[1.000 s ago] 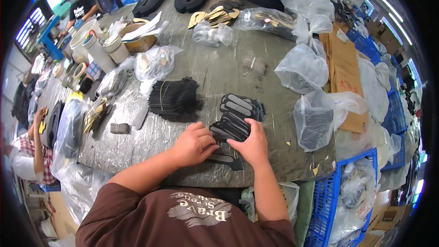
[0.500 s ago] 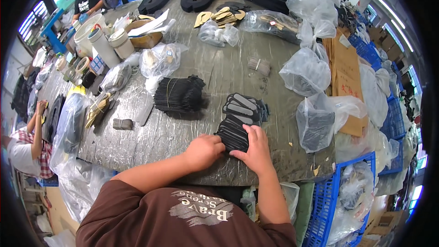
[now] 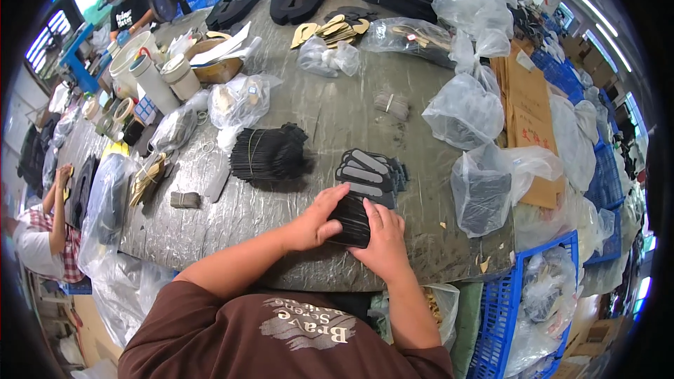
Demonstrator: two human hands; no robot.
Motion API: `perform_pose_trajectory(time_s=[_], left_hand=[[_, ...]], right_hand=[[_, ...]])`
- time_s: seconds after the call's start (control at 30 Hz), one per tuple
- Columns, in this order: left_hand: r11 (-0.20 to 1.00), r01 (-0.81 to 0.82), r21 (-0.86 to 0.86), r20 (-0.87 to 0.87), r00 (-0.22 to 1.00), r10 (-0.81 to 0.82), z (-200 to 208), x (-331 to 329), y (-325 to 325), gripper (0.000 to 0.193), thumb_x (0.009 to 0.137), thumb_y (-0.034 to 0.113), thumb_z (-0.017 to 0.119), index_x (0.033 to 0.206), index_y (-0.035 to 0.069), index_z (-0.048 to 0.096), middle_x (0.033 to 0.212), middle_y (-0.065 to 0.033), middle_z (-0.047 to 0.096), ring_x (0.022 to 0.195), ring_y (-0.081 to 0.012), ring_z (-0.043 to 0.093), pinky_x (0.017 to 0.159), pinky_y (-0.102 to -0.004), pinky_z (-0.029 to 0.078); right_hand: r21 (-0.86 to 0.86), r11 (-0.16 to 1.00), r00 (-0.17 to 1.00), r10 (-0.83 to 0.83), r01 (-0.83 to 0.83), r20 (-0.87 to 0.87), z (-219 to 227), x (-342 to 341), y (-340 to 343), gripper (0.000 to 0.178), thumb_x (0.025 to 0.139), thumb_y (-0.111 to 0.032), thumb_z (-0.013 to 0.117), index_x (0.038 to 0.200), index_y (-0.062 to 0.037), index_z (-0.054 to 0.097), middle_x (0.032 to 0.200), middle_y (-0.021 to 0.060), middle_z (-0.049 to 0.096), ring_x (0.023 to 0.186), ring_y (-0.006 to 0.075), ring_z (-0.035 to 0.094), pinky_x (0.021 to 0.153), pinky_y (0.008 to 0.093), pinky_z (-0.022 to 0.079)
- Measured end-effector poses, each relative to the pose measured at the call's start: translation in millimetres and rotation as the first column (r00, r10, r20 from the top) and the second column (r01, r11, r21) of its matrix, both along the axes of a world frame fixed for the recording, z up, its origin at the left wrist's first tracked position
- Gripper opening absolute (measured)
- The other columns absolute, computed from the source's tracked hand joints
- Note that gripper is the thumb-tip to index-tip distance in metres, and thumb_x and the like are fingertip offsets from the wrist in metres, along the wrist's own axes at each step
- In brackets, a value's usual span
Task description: Stack, sort, and bag black shoe components at a workbench.
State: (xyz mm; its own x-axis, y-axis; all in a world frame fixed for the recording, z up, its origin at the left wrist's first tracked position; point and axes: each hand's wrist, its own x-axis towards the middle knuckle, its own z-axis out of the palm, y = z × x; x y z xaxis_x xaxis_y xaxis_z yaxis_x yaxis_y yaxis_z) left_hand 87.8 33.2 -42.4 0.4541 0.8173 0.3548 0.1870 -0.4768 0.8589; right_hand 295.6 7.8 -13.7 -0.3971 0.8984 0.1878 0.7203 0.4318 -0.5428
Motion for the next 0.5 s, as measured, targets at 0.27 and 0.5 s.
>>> perform_pose_trajectory(time_s=[0.27,0.5], left_hand=[[0.939,-0.147,0.310,-0.405,0.874,0.270,35.2,29.2,82.0,0.042,0.075,0.013,0.070,0.114,0.001,0.058,0.125,-0.0157,0.054,0.116,-0.0323,0.047,0.097,-0.0422,0.039],[0.950,0.003,0.311,-0.732,0.638,0.238,39.6,43.5,87.0,0.043,0.066,0.022,0.078,0.103,0.004,0.063,0.113,-0.0105,0.058,0.107,-0.0262,0.050,0.090,-0.0406,0.040]], right_hand=[[-0.026,1.000,0.989,0.017,-0.013,0.145,20.9,-9.9,-6.5,0.098,0.054,-0.038,0.085,0.134,-0.0028,0.041,0.123,0.0114,0.045,0.117,0.0306,0.041,0.100,0.0448,0.029],[0.011,1.000,0.980,-0.016,0.014,0.198,15.0,-12.6,-19.4,0.087,0.060,-0.038,0.081,0.131,-0.0029,0.045,0.123,0.0115,0.045,0.114,0.0313,0.041,0.100,0.0459,0.030]])
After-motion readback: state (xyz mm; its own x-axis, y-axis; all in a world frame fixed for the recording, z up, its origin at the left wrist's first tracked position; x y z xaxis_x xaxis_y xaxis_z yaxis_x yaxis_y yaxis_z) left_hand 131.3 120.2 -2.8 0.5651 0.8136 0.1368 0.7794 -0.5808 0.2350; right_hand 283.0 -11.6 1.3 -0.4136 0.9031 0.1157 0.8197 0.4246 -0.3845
